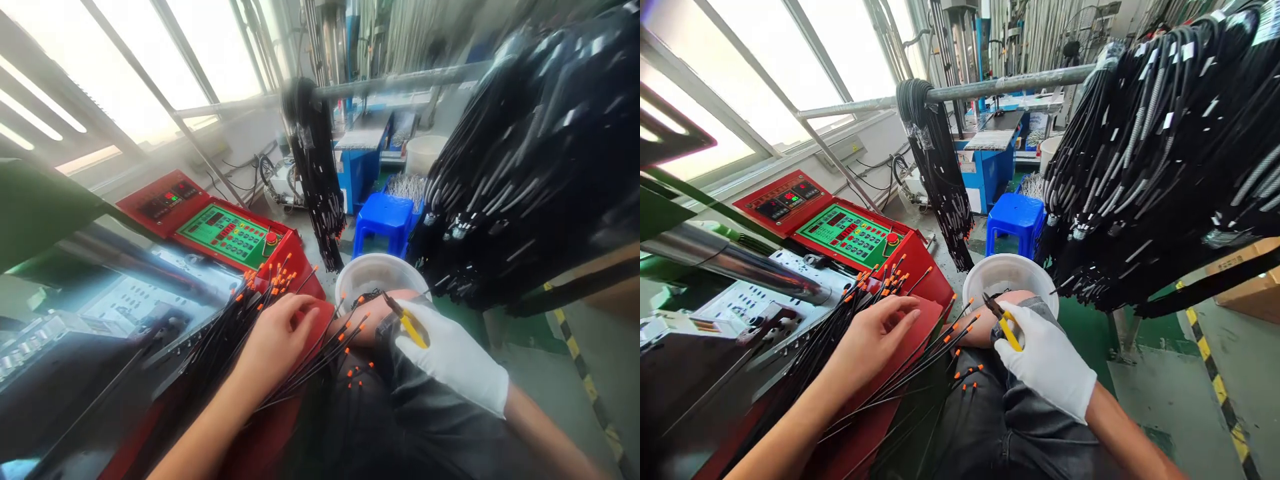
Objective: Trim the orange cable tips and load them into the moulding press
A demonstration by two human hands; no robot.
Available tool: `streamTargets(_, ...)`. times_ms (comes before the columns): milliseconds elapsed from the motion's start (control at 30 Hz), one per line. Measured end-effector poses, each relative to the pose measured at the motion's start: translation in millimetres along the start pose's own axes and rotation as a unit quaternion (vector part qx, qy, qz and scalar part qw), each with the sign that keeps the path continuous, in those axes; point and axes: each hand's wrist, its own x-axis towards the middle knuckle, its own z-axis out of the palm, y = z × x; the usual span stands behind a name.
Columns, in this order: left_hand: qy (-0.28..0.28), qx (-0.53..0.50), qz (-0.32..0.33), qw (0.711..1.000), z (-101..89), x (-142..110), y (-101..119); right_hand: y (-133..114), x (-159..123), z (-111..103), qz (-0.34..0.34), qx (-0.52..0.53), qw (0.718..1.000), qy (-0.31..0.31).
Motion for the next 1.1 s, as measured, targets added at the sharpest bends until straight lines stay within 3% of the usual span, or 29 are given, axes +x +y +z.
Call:
streamTargets(67,0.031,0.122,-0.02,0.992,-9.6,-15,-21,8,-1,-3,0.01,-0.003,1.0,0.008)
streamTargets(167,0.043,0.284,-0.079,0.955,-16.1,-38,-49,22,-3,-1,0.018,0.003,1.0,0.006)
streamTargets(267,0.016,0.314,-0.129,0.94,-14.4,-51,-65,31,-2,5,0.027,-0.006,1.0,0.013)
streamTargets(367,0.012,0.274,-0.141,0.951,-17.2,-54,-68,31,0,9,0.017,-0.016,1.0,0.016)
streamTargets(633,0.103,0.104,-0.177,0.973,-51.3,-51,-52,30,0,7,0.018,-0.001,1.0,0.012)
streamTargets(900,0.176,0.156,-0.137,0.962,-46.3,-36,-66,29,-3,7,0.03,0.03,0.999,0.001)
streamTargets(1000,0.123,-0.017,-0.167,0.978,-45.8,-32,-60,27,-3,7,0.035,0.036,0.999,-0.002)
streamTargets(1100,0.039,-0.193,-0.171,0.965,-42.6,-26,-49,24,-2,8,0.034,0.021,0.999,-0.004)
